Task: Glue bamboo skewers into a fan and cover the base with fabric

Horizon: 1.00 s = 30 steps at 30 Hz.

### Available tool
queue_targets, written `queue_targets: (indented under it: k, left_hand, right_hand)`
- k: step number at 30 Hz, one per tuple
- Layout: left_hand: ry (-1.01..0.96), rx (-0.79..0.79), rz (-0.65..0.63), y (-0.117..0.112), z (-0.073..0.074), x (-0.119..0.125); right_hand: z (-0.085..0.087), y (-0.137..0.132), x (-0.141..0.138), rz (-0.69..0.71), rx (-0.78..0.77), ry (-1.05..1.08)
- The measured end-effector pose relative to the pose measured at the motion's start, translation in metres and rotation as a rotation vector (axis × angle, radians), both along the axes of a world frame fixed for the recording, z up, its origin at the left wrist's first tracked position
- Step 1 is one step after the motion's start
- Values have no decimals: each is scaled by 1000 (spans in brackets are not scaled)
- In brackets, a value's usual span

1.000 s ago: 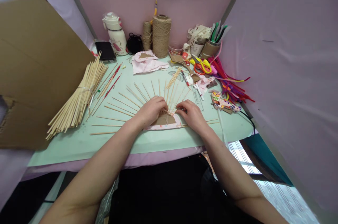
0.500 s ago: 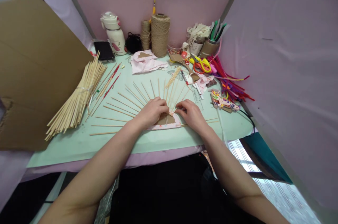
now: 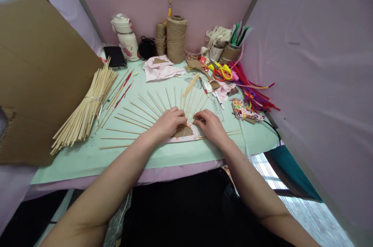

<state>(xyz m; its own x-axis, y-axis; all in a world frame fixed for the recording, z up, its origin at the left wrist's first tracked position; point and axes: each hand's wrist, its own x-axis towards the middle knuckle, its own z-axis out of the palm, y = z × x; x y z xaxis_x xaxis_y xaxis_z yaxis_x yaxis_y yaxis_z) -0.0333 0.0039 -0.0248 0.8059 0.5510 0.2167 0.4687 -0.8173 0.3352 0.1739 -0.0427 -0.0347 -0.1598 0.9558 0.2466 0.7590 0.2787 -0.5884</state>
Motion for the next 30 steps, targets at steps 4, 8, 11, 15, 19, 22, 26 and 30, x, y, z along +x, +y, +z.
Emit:
queue_targets:
  k: [4, 8, 11, 15, 19, 22, 26, 30]
  left_hand:
    - [7, -10, 2, 0, 0, 0]
    - [10, -8, 4, 0, 0, 0]
    - [17, -1, 4, 0, 0, 0]
    - [26, -13, 9, 0, 1, 0]
    - [22, -13, 10, -1, 1, 0]
    - [8, -9, 5, -1, 0, 0]
    - [-5, -14, 5, -1, -2, -1]
    - [-7, -11, 3, -1, -1, -1]
  right_hand:
    - [2, -1, -1, -3, -11, -5]
    - [4, 0, -1, 1, -11, -17]
    - [4, 0, -1, -1, -14, -28]
    - [4, 0, -1, 3, -14, -18]
    - [4, 0, -1, -3, -20, -12]
    - [4, -1, -1, -7, -22, -13]
    - [5, -1, -1, -7, -26, 0]
    - [5, -2, -1, -4, -12, 11]
